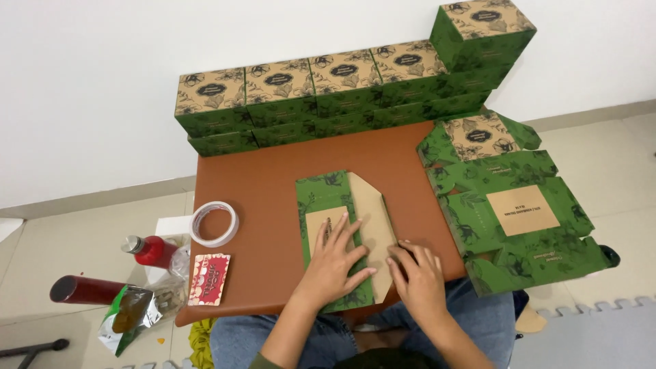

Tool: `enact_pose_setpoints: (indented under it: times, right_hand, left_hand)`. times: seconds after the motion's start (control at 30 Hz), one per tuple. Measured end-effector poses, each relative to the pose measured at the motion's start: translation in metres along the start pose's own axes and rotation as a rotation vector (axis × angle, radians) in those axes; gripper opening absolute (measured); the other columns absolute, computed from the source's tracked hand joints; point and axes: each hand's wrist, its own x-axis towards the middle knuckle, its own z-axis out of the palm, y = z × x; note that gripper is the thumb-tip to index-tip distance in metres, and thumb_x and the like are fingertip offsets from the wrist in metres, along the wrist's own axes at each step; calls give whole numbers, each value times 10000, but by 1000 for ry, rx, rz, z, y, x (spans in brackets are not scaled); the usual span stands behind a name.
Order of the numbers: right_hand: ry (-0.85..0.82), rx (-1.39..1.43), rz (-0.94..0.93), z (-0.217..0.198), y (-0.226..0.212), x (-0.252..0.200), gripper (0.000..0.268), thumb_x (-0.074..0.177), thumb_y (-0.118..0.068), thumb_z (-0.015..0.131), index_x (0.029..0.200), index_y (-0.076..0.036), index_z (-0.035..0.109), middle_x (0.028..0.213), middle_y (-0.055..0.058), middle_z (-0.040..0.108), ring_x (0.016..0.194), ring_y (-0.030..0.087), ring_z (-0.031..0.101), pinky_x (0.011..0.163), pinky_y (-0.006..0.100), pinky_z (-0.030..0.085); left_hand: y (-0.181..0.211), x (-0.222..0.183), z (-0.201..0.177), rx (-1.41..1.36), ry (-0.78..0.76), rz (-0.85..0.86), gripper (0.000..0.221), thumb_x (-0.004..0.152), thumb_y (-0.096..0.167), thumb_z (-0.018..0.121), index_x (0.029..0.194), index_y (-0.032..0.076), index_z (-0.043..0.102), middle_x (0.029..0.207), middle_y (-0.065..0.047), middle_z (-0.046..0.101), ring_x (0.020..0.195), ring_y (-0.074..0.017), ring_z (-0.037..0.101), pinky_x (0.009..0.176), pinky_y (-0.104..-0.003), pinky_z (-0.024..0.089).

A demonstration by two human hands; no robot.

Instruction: Folding cardboard templates into small boxes and stacking them on a table.

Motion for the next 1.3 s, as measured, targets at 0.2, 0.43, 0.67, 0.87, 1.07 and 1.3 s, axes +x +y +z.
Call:
enact_pose_setpoints:
  times: [0.2, 0.43, 0.67, 0.87, 1.07, 1.3]
  right_hand:
    - [16, 171, 198, -16, 3, 21, 204, 808, -147, 762, 990, -56, 753, 961, 23, 740, 792, 207, 689, 735, 313, 547]
    - [154, 345, 292, -54, 5, 54, 225, 857, 8, 706, 1080, -20, 713, 885, 78, 699, 676, 162, 627, 605, 277, 530]
    - [125, 494, -146, -13, -17, 57, 374, 828, -52, 743, 1200, -68, 706, 913, 64, 677, 686, 117, 583, 557, 191, 509]
    - [-338, 329, -377, 13, -44, 33, 587, 854, -401, 743, 1357, -118, 632, 1135, 59, 593, 1042, 235, 531, 985, 438, 412]
    - [-708, 227, -392, 9, -31, 34, 635, 1034, -411, 422, 1539, -44, 309, 1630, 201, 188, 1533, 348, 84, 1194, 510, 116]
    - [-1102, -122, -284, 32, -47, 144, 783, 968, -575, -10, 1586, -107, -116, 1651, 88, -277, 1506, 226, -246, 1246, 391, -149]
  left_hand:
    - [22, 6, -49, 51, 148, -144, 359, 896, 422, 644, 936, 70, 592, 1521, -194, 424, 1456, -387, 331, 1141, -559, 276]
    - [21, -33, -94, -205, 76, -749, 401, 858, 345, 681, 1205, 165, 591, 1607, -53, 335, 896, -225, 725, 679, -343, 569]
    - [-10, -52, -50, -275, 174, -786, 591, 784, 40, 709, 1346, 160, 572, 1372, -86, 533, 971, -225, 618, 831, -340, 533]
    - [-27, -59, -17, 63, 124, -626, 571, 873, 191, 647, 1426, 145, 509, 1511, -163, 408, 1365, -354, 403, 1068, -501, 332]
    - [-26, -48, 6, 176, 80, -443, 547, 993, 396, 470, 1496, 182, 451, 1551, -131, 417, 1457, -284, 343, 1194, -571, 130]
    - [-32, -52, 21, 365, 122, -348, 609, 976, 444, 499, 1514, 166, 436, 1562, -123, 412, 1475, -266, 324, 1198, -575, 132]
